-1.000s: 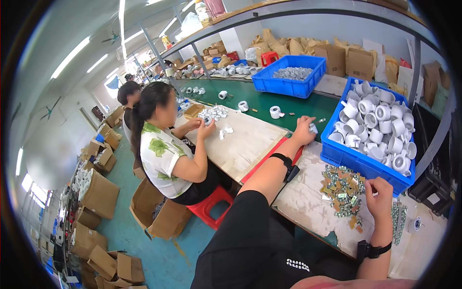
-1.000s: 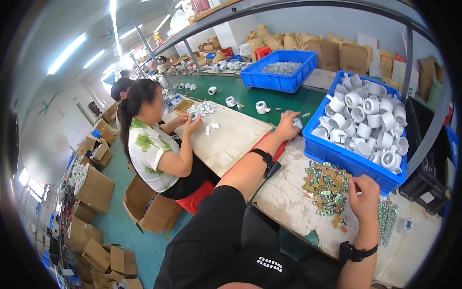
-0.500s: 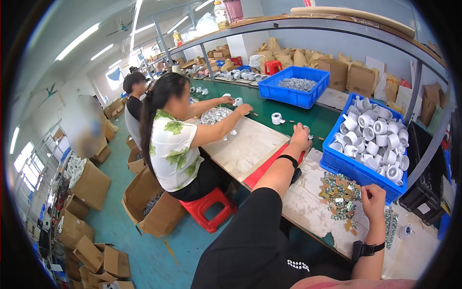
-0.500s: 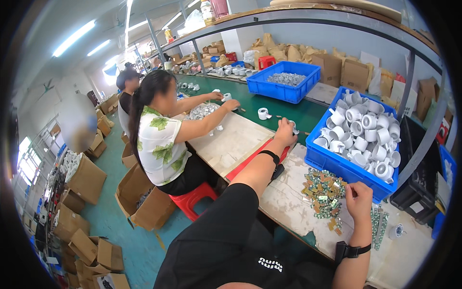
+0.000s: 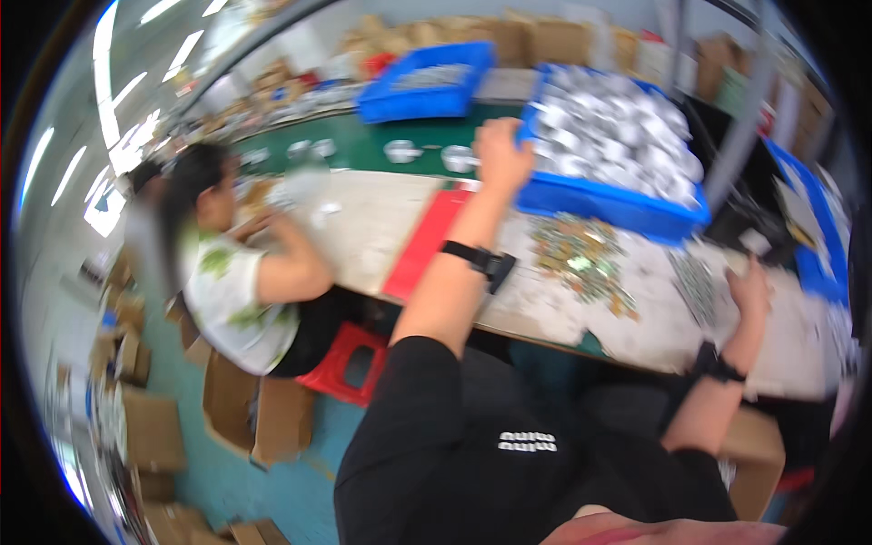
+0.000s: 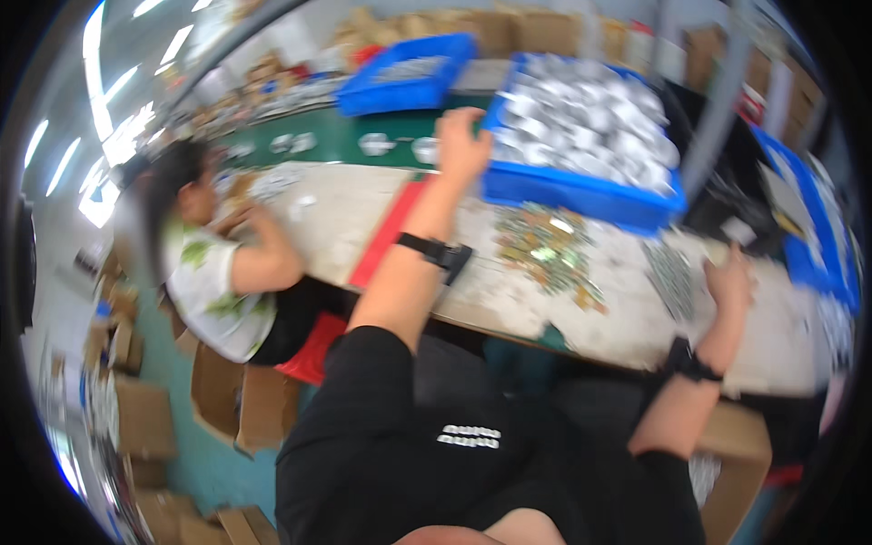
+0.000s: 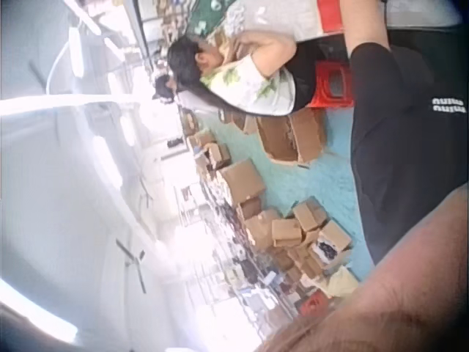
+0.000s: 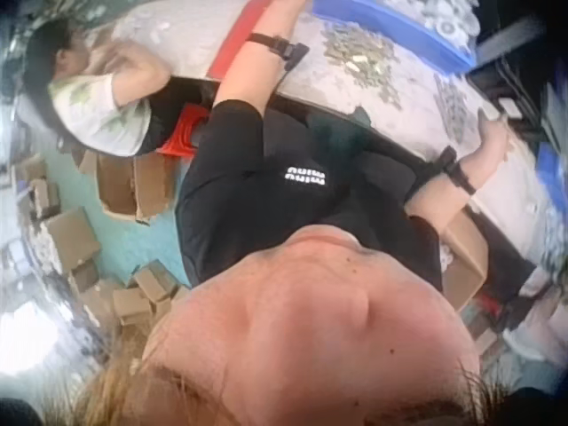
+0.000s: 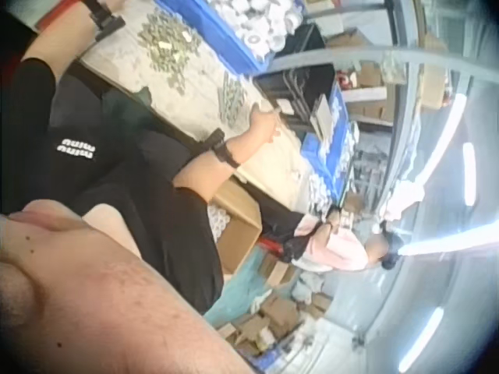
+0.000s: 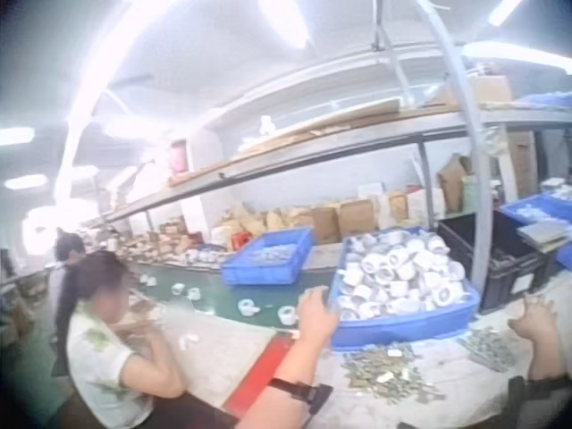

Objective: Assembling electronic components by inserting circuit boards into white plastic housings.

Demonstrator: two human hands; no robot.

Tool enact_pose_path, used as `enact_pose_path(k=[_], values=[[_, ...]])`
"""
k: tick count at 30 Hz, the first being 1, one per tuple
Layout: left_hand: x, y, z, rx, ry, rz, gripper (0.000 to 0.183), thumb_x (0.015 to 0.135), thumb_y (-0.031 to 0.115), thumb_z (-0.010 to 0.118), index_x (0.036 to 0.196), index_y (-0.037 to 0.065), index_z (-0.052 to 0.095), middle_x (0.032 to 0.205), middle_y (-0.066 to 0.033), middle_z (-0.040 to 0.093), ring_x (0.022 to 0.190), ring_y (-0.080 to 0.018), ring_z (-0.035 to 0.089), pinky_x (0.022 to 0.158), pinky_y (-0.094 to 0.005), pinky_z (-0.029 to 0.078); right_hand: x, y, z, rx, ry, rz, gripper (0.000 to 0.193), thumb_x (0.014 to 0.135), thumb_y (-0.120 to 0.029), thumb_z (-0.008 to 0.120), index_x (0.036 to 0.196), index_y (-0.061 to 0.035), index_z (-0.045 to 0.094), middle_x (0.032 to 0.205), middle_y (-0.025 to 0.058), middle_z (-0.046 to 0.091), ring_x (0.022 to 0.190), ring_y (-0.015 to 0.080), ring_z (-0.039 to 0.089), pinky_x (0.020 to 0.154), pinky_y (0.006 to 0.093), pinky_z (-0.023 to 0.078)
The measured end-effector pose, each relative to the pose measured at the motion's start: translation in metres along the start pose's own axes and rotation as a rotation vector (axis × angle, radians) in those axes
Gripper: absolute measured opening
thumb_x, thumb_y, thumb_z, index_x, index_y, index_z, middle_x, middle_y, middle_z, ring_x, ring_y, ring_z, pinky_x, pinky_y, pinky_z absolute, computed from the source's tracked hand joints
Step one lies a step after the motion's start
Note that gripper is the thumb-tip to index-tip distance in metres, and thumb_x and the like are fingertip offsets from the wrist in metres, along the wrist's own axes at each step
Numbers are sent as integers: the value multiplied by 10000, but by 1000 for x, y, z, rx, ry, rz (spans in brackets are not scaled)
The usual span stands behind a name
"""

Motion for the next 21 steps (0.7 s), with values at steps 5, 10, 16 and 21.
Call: enact_pose_path(k=[5,10,16,21], values=[[-25,27,43,224,-362,-124,578,769,441,746,1229,98,682,1198,-137,670,1190,-344,551,1005,-551,372,20,40,61,141,42,-131,690,792,-368,746,1391,-86,549,1303,270,615,1169,432,615,1036,490,463],[-21,60,61,301,-454,-49,511,749,500,784,1183,233,746,1233,-96,672,1219,-315,537,1040,-617,283,-14,25,14,411,175,-266,528,738,-254,784,1199,-29,657,1207,242,665,1073,388,661,932,438,521],[-14,65,93,296,-692,-79,367,755,389,799,1089,236,778,1183,-67,661,1197,-269,540,1046,-613,294,-52,-92,-55,1253,232,-691,505,729,-29,744,1225,-58,650,1128,109,662,1010,216,658,863,321,532],[-5,72,66,-137,-170,-10,187,801,239,766,927,106,727,1037,-74,695,980,-241,615,877,-463,430,-101,-185,-64,1241,176,-1081,549,727,18,741,1253,-110,648,1236,84,531,1140,204,559,874,299,520]])
Point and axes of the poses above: each hand's wrist, its own x-axis towards the middle knuckle, its own z-axis out of the palm, y = z × x, the point moved 10 cm from there along x, towards the middle knuckle
